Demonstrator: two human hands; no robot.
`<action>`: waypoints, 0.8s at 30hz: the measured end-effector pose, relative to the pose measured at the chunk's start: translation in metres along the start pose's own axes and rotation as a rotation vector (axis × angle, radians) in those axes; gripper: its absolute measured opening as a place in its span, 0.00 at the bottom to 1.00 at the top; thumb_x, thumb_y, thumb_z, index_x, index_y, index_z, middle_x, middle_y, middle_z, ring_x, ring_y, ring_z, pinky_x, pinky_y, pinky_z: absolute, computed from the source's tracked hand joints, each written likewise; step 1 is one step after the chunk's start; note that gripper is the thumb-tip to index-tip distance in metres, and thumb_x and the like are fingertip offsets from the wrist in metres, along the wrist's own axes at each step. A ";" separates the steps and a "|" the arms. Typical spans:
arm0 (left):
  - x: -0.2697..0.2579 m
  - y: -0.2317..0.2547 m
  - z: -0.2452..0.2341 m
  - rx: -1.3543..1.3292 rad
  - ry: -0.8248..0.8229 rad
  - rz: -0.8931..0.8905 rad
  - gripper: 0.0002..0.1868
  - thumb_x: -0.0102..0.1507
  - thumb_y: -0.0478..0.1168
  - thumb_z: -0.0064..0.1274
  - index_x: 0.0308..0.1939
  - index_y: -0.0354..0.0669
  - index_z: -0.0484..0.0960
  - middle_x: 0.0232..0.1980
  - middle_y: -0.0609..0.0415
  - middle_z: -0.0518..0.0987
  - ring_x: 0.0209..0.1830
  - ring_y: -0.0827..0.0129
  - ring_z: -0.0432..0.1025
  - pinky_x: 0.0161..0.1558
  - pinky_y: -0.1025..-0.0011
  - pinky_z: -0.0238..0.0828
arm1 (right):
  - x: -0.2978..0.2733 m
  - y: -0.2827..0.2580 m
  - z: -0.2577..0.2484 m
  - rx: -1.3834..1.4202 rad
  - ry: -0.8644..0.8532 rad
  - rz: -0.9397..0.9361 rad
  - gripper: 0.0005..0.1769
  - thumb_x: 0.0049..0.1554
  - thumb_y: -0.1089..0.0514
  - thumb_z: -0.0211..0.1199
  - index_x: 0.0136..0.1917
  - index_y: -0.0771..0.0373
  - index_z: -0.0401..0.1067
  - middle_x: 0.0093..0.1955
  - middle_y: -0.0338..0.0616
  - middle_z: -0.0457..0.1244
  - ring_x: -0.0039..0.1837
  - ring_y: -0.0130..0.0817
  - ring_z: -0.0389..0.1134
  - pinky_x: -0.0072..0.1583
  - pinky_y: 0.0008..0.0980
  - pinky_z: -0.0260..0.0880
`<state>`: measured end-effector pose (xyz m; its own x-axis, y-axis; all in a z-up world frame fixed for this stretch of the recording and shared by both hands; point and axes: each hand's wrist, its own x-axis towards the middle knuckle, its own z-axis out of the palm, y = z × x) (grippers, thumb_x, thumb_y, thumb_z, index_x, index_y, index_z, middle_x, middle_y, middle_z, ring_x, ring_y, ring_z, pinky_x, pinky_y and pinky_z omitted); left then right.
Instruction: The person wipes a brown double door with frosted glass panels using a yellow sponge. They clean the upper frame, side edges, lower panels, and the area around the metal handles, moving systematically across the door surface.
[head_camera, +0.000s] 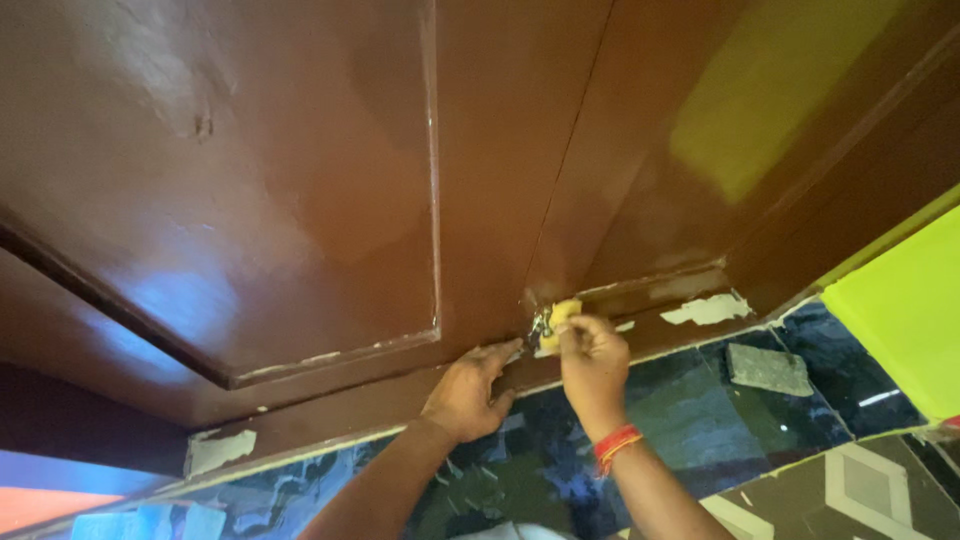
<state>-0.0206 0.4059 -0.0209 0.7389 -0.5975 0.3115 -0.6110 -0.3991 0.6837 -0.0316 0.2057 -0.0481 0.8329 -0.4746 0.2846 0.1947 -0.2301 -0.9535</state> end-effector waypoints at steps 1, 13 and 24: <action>-0.002 -0.002 0.002 0.000 0.006 0.010 0.40 0.53 0.34 0.62 0.70 0.35 0.68 0.65 0.35 0.75 0.66 0.41 0.67 0.69 0.54 0.60 | -0.003 0.000 -0.001 0.001 0.002 -0.041 0.04 0.59 0.68 0.61 0.48 0.70 0.74 0.45 0.43 0.70 0.45 0.28 0.73 0.49 0.28 0.76; -0.002 -0.003 0.001 -0.095 -0.029 -0.055 0.37 0.55 0.34 0.58 0.70 0.36 0.68 0.64 0.36 0.76 0.57 0.46 0.75 0.61 0.60 0.71 | -0.001 -0.003 -0.003 -0.341 0.020 -0.175 0.04 0.54 0.69 0.64 0.45 0.71 0.75 0.43 0.44 0.66 0.44 0.31 0.72 0.47 0.29 0.73; -0.002 -0.005 0.003 -0.085 -0.039 -0.074 0.37 0.56 0.35 0.58 0.70 0.36 0.68 0.64 0.36 0.77 0.59 0.47 0.74 0.64 0.59 0.69 | -0.003 -0.012 0.002 -0.224 0.043 -0.021 0.05 0.56 0.67 0.65 0.46 0.72 0.75 0.44 0.44 0.69 0.44 0.28 0.73 0.46 0.27 0.73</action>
<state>-0.0195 0.4070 -0.0268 0.7684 -0.5958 0.2336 -0.5276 -0.3833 0.7581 -0.0351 0.2117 -0.0379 0.8063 -0.5019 0.3130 0.0880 -0.4214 -0.9026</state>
